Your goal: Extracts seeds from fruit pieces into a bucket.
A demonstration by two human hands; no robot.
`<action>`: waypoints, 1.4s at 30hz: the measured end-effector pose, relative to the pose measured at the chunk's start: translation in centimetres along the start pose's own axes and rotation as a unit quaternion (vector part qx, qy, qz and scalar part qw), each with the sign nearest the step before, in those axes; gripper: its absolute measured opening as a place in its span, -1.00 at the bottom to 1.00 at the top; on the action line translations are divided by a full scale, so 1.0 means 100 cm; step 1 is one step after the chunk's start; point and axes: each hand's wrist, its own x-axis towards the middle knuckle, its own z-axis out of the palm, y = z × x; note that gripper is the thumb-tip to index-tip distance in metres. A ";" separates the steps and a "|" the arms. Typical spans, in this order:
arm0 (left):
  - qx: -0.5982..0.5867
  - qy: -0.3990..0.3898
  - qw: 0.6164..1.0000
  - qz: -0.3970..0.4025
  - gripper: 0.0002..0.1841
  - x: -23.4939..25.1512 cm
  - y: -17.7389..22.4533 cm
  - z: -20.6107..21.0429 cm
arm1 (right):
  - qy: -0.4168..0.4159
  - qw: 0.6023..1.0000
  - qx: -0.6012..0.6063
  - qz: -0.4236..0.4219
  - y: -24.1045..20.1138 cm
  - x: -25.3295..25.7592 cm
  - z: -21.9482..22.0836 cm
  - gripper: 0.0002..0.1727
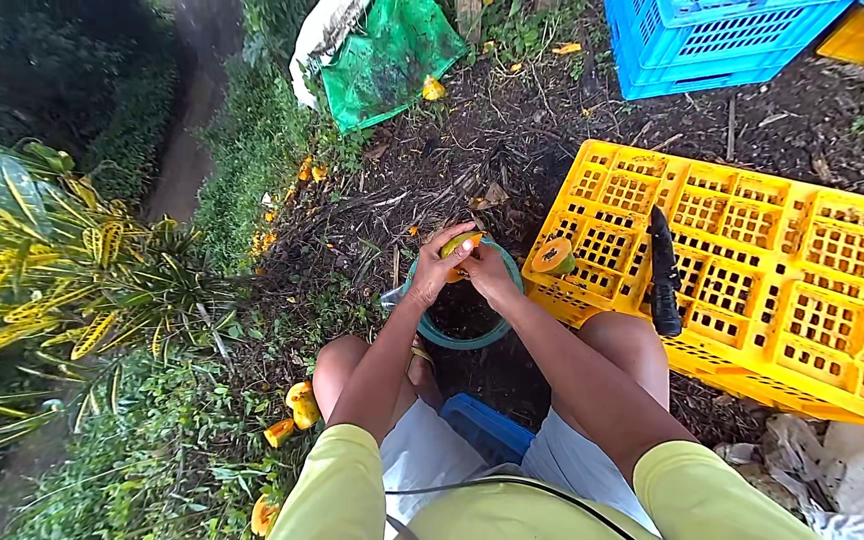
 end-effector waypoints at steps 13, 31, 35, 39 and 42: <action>0.058 0.000 0.998 0.020 -0.41 0.000 0.011 -0.002 | -0.017 0.999 -0.051 -0.007 -0.012 -0.005 -0.007 -0.56; 0.114 -0.060 0.992 0.010 -0.35 0.000 0.019 -0.014 | -0.083 0.991 0.072 0.071 -0.011 0.002 -0.012 -0.69; 0.154 -0.068 0.986 0.015 -0.33 -0.001 0.021 -0.007 | -0.057 0.996 0.048 0.054 -0.010 -0.003 -0.007 -0.69; 0.156 -0.067 0.985 0.001 -0.36 0.001 0.019 -0.009 | -0.044 0.997 0.034 0.051 -0.004 0.001 -0.010 -0.77; 0.131 -0.057 0.990 -0.003 -0.35 0.004 0.019 -0.013 | -0.068 0.992 0.085 0.068 -0.005 0.003 -0.015 -0.73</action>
